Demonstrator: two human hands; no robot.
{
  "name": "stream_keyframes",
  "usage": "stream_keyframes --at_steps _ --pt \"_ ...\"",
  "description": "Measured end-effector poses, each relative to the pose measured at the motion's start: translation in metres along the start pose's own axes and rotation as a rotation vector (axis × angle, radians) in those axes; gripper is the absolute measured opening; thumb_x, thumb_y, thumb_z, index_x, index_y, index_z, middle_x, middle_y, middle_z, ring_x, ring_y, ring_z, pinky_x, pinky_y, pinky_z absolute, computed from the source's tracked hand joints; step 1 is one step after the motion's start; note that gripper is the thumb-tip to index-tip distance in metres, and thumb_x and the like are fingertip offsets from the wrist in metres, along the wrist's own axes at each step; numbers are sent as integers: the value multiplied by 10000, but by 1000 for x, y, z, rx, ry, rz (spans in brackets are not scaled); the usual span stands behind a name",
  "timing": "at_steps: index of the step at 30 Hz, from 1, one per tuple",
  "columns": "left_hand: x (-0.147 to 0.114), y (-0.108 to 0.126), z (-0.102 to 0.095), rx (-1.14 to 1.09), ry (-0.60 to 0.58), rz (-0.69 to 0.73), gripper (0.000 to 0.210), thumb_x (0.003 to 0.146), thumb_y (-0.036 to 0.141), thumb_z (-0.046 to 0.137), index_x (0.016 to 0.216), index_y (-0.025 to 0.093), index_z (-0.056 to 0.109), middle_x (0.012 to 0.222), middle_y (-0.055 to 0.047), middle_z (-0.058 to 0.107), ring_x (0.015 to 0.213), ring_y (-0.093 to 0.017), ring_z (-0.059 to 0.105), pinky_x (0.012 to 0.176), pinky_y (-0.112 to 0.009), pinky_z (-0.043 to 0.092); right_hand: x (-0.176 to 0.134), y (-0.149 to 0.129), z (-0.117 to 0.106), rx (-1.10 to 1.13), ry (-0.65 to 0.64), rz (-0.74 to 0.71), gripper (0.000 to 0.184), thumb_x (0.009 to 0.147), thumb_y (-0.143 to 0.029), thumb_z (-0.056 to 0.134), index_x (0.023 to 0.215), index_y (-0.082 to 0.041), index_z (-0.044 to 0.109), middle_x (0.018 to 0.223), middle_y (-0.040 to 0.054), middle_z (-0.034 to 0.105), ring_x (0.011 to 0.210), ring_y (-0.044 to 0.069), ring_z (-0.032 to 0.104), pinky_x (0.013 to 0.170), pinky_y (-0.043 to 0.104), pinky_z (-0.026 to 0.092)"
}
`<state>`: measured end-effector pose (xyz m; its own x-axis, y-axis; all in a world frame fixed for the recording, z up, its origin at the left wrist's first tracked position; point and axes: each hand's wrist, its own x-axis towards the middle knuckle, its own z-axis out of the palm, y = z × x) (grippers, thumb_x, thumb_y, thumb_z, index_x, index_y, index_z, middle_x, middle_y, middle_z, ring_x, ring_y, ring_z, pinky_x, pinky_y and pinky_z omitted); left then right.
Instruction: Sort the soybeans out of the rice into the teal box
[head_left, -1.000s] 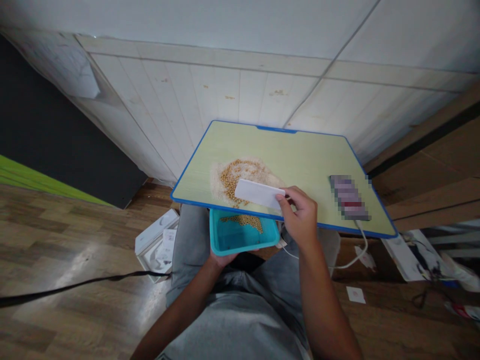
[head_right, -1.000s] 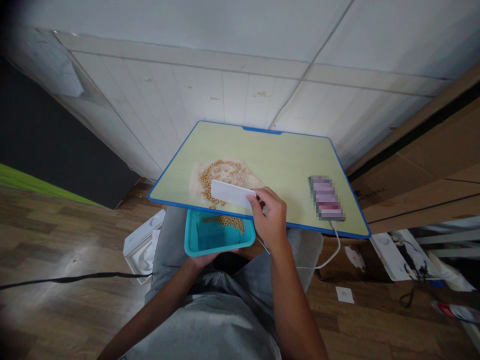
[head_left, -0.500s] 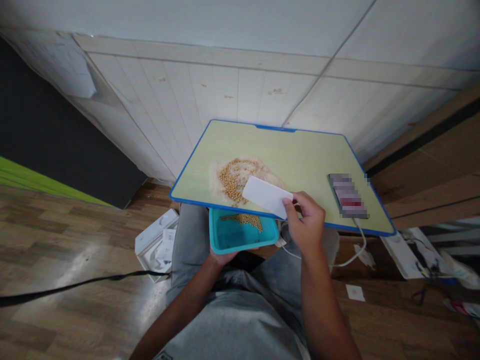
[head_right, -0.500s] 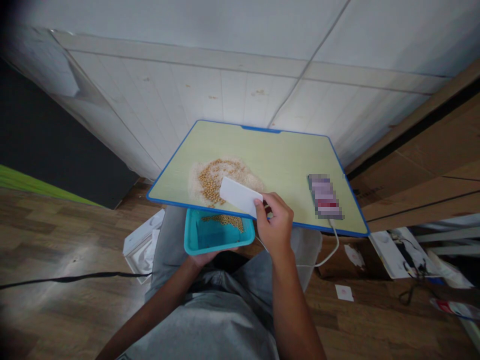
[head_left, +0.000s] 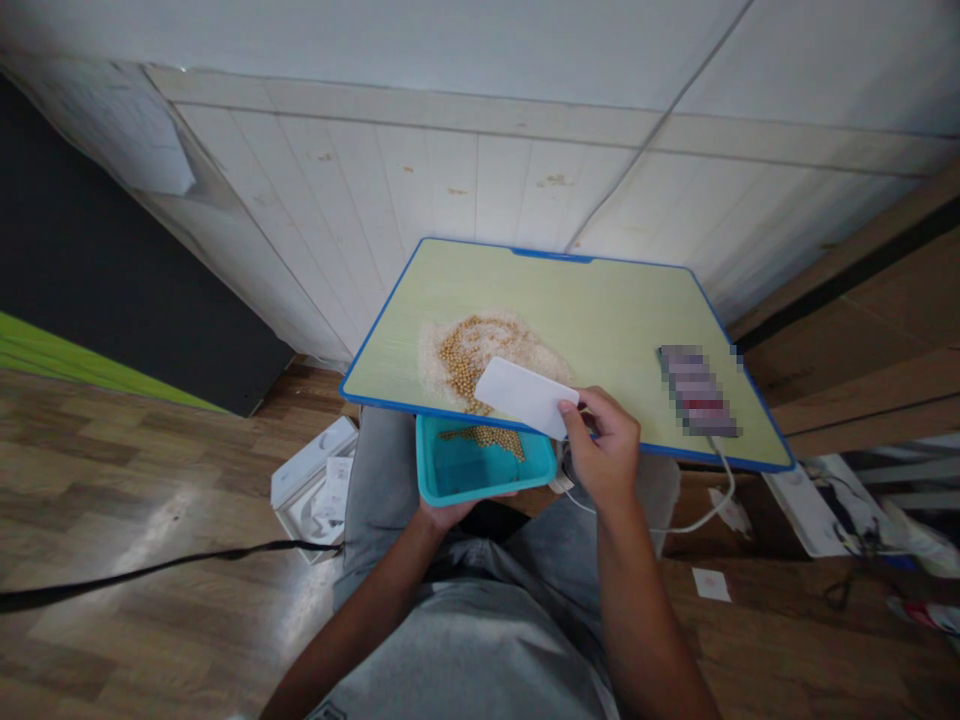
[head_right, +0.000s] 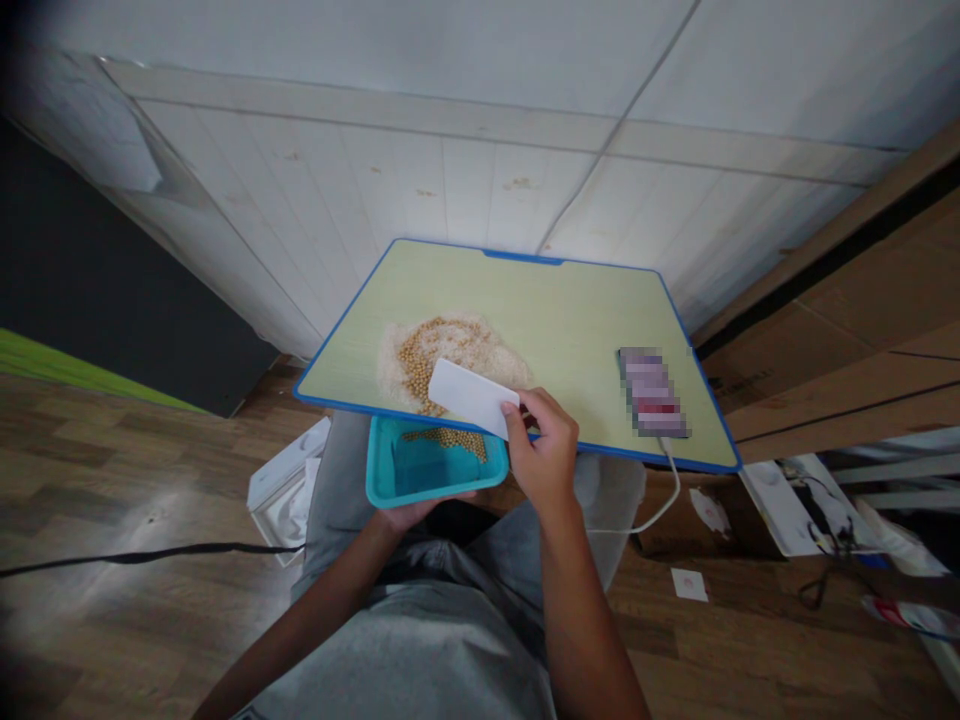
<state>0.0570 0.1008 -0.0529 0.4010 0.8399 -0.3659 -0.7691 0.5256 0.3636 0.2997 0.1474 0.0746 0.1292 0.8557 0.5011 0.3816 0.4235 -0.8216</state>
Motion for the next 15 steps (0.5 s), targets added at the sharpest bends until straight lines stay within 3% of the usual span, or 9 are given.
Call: stream_keyframes --at_steps 7,10,15 --pt "-1 1 2 -28 35 15 769 1162 907 512 1451 376 986 1904 -97 755 1928 -658 410 1469 -1024 307 -1 3 6 30 -16 3 385 1188 -598 824 1008 -265 895 900 46 813 821 253 749 701 344 628" --pt "-2 2 1 -33 59 6 794 1189 893 463 1474 357 975 1899 -102 759 1911 -649 450 1468 -1009 338 -1 6 8 40 -15 3 377 1187 -592 823 1017 -263 897 904 42 812 815 247 744 698 337 623" --pt "-1 3 -3 -42 36 5 787 1158 935 473 1431 412 995 1815 -56 834 1955 -619 378 1492 -976 334 -1 8 9 31 -20 27 416 1185 -635 815 1005 -267 889 902 45 807 821 253 733 700 342 625"
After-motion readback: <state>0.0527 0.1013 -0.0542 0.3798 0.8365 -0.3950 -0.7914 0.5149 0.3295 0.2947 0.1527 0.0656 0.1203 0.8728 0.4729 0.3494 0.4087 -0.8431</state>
